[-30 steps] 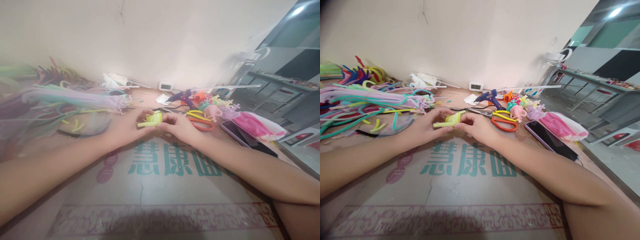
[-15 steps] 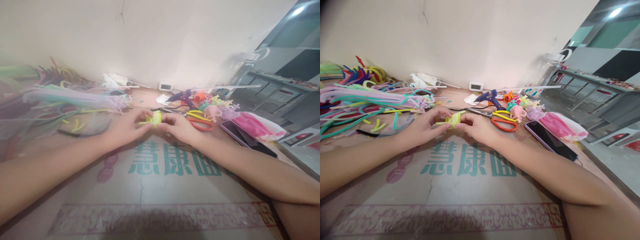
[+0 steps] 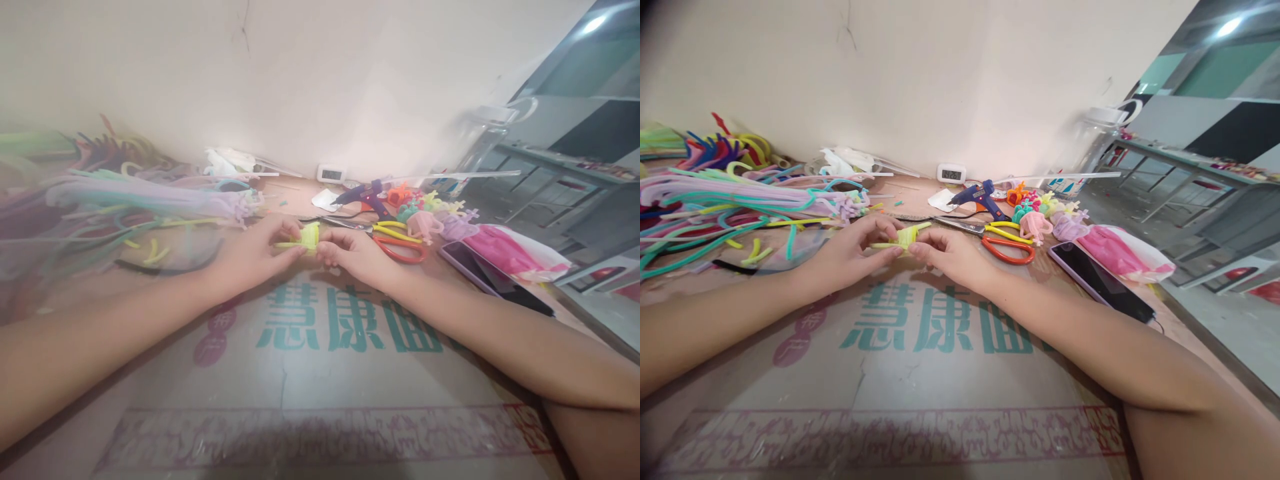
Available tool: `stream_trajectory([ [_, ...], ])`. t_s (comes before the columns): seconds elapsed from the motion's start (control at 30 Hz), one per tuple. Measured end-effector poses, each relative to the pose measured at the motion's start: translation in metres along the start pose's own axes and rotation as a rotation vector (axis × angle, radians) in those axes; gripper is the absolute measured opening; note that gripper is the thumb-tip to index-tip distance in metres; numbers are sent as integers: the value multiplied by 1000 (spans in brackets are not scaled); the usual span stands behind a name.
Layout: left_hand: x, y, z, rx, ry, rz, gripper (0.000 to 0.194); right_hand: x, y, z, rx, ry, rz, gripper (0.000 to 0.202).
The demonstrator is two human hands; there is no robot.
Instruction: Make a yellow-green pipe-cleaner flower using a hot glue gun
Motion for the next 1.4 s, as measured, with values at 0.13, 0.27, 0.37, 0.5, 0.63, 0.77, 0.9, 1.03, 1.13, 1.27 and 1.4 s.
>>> stream_trajectory([
  [0.13,0,0,2,12,-13,-26,26,1,1,-3,-1,14,-64,38],
  [0.27,-1,1,3,27,-35,-56,26,1,3,-3,-37,4,-154,27],
  [0.37,-2,1,2,25,-40,-64,25,1,3,-2,-67,5,-171,24],
  [0.5,-2,2,0,37,-42,-76,26,3,3,1,-75,21,-210,19],
  [0.63,-1,2,-1,51,-37,-82,25,4,2,4,-83,40,-247,18],
  [0.77,-1,2,1,40,-17,-85,25,4,3,3,-61,27,-229,21],
  [0.9,-1,3,2,41,-22,-90,25,4,4,-1,-18,22,-235,23],
  [1.03,-1,3,1,48,-30,-83,24,4,6,-6,-24,33,-239,18],
  [1.13,-1,3,-1,48,-32,-75,25,4,6,-8,-3,17,-264,18],
  [1.27,-1,2,-1,49,-30,-68,25,3,7,-10,23,-4,-281,21],
  [1.4,-1,2,0,40,-21,-74,25,2,6,-10,35,-22,-261,18],
])
Point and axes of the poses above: each hand's wrist, its own y-axis towards the middle knuckle, its own x-axis out of the back of the hand, z = x × y, the point moved 1 cm from there along y, towards the middle knuckle, and after that the axes turned 4 degrees about -y, right-handed, at the moved point
